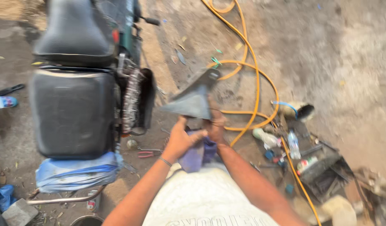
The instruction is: The person picks up a black plastic motorcycle side cover, wipes it repeatedly with a blue cloth, scrapes its inner surface with a small hand tool, and pours liquid from a plastic bottle over the part while continuing to wipe it over the motorcycle seat.
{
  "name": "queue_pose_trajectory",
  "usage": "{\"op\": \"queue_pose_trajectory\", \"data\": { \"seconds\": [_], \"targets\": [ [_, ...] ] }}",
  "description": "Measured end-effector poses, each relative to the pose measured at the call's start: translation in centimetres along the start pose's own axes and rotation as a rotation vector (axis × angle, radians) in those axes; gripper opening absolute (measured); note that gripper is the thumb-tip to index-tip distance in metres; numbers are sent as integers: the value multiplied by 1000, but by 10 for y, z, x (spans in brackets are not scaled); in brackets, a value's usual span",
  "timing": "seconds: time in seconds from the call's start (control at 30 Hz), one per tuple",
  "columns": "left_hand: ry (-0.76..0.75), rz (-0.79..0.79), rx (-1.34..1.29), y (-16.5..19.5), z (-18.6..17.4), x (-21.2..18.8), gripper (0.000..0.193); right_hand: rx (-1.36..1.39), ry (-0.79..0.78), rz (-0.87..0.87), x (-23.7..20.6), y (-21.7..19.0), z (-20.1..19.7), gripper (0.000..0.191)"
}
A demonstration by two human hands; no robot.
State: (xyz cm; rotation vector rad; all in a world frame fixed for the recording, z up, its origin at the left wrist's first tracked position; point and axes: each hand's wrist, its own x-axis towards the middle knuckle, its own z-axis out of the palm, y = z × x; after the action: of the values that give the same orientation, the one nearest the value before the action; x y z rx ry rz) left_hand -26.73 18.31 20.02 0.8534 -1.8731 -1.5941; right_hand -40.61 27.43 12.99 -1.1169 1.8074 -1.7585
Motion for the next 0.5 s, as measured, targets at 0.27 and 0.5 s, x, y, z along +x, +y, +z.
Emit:
{"op": "queue_pose_trajectory", "data": {
  "seconds": [0.27,0.5],
  "targets": [
    [260,-478,-139,-10,60,28,52,-331,-476,102,54,-9,-46,55],
    [616,-63,-578,-5,38,47,34,459,-667,363,78,-42,-18,70]
  ]
}}
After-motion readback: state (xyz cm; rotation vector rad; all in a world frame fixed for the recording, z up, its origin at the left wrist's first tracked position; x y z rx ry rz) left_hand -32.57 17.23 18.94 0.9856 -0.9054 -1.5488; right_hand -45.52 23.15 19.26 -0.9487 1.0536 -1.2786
